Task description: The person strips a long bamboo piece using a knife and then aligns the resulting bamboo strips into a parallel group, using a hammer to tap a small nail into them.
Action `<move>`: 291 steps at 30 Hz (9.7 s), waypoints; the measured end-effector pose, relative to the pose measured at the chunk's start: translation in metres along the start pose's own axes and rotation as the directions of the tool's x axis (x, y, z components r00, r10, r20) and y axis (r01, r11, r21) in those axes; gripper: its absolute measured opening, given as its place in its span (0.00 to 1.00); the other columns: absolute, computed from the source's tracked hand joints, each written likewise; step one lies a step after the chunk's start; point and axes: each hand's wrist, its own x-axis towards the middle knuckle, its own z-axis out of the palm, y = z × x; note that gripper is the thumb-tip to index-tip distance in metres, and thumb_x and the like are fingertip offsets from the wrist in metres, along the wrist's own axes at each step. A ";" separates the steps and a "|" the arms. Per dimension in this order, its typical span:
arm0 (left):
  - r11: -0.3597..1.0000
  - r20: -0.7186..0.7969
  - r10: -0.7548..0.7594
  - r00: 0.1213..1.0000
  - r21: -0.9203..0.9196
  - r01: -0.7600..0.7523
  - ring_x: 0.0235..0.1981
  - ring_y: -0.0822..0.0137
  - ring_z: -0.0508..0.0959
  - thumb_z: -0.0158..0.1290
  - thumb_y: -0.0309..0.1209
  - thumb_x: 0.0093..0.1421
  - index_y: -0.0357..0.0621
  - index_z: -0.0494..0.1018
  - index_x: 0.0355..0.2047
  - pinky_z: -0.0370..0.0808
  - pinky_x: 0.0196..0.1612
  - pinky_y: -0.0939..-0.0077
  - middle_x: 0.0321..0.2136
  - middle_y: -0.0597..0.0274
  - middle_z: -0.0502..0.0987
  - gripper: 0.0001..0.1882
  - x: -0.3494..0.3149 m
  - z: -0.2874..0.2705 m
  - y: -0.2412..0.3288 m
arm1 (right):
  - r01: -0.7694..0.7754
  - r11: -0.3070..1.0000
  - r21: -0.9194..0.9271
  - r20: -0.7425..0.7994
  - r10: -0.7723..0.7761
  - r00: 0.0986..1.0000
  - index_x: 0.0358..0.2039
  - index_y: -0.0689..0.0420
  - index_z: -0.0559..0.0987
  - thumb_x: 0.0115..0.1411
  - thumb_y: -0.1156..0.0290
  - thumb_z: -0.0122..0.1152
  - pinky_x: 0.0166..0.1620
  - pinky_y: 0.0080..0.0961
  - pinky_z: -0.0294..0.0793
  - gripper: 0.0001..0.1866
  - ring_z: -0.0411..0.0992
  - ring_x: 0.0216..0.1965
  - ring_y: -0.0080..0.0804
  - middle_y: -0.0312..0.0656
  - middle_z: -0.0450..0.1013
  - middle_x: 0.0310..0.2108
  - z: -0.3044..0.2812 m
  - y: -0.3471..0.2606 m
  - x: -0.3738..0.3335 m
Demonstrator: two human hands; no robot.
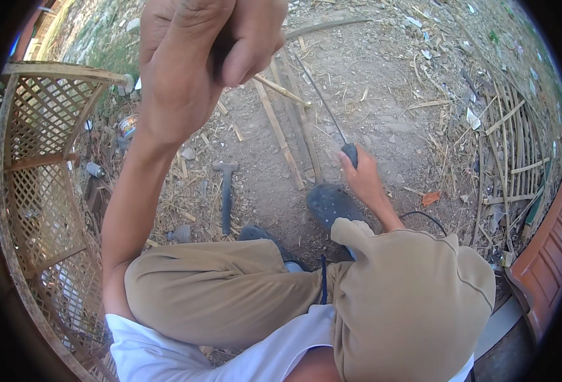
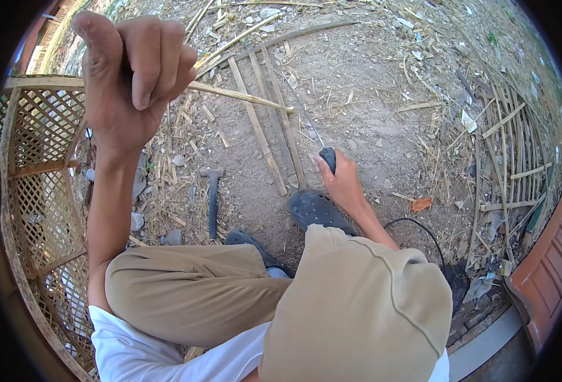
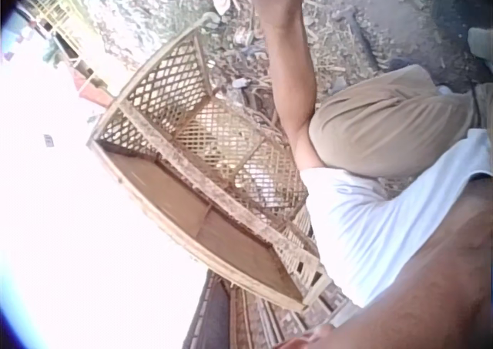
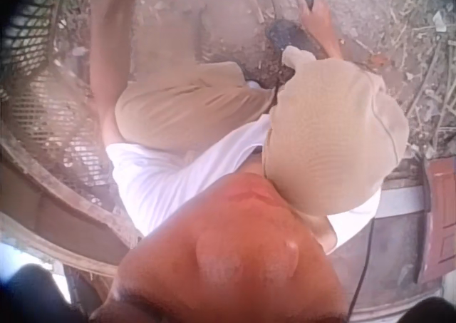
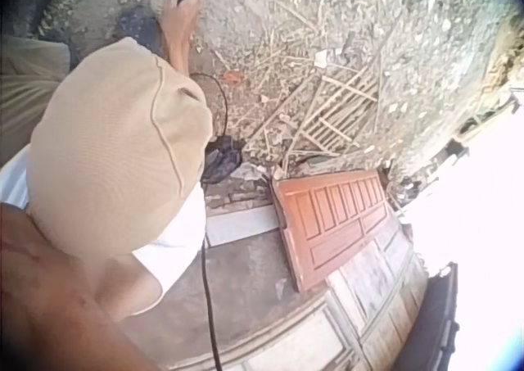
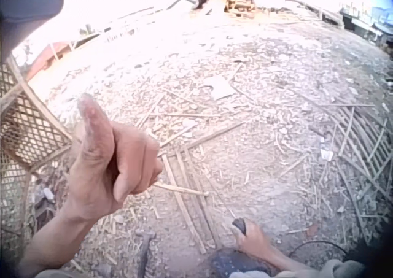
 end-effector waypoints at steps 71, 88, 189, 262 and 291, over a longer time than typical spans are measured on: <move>0.985 0.206 0.116 0.972 0.098 -0.139 0.01 0.80 0.58 0.30 0.43 0.80 0.37 0.70 0.33 0.49 0.06 0.87 0.06 0.68 0.64 0.26 0.057 -0.022 0.021 | -0.053 0.986 0.158 -0.228 0.088 0.970 0.33 0.64 0.75 0.73 0.59 0.55 0.27 0.34 0.65 0.19 0.63 0.23 0.26 0.40 0.66 0.19 -0.013 0.031 0.002; 0.927 -0.002 -0.012 1.000 0.376 0.012 0.05 0.83 0.62 0.44 0.44 0.77 0.39 0.71 0.24 0.59 0.11 0.88 0.11 0.70 0.68 0.26 0.097 -0.002 -0.042 | 0.040 0.968 0.248 -0.156 -0.001 0.988 0.36 0.66 0.74 0.74 0.57 0.51 0.29 0.46 0.65 0.21 0.68 0.20 0.53 0.57 0.69 0.20 -0.014 -0.008 0.041; 0.940 -0.806 -0.229 0.547 -0.037 0.339 0.28 0.61 0.79 0.51 0.35 0.72 0.32 0.71 0.44 0.78 0.33 0.65 0.26 0.56 0.77 0.14 0.008 -0.095 -0.041 | 0.107 0.869 0.484 0.331 -0.294 0.897 0.42 0.64 0.82 0.75 0.69 0.53 0.35 0.24 0.78 0.13 0.76 0.30 0.23 0.36 0.71 0.30 -0.025 -0.152 0.139; 0.486 -0.965 -0.227 0.129 0.002 0.874 0.26 0.68 0.75 0.58 0.26 0.64 0.39 0.76 0.35 0.72 0.31 0.72 0.26 0.61 0.76 0.03 -0.323 0.151 -0.172 | 0.198 0.927 -0.320 0.131 -0.163 0.978 0.35 0.61 0.77 0.61 0.78 0.62 0.30 0.30 0.68 0.03 0.69 0.26 0.33 0.40 0.69 0.27 0.007 0.059 0.002; 0.364 -0.811 -0.043 -0.583 -0.556 0.747 0.31 0.67 0.78 0.53 0.29 0.67 0.43 0.77 0.43 0.73 0.36 0.70 0.33 0.61 0.79 0.07 -0.383 0.376 -0.082 | 0.910 -0.145 0.389 0.746 -0.530 -0.403 0.38 0.56 0.82 0.62 0.70 0.63 0.55 0.40 0.75 0.06 0.74 0.51 0.42 0.39 0.75 0.43 0.380 -0.120 0.083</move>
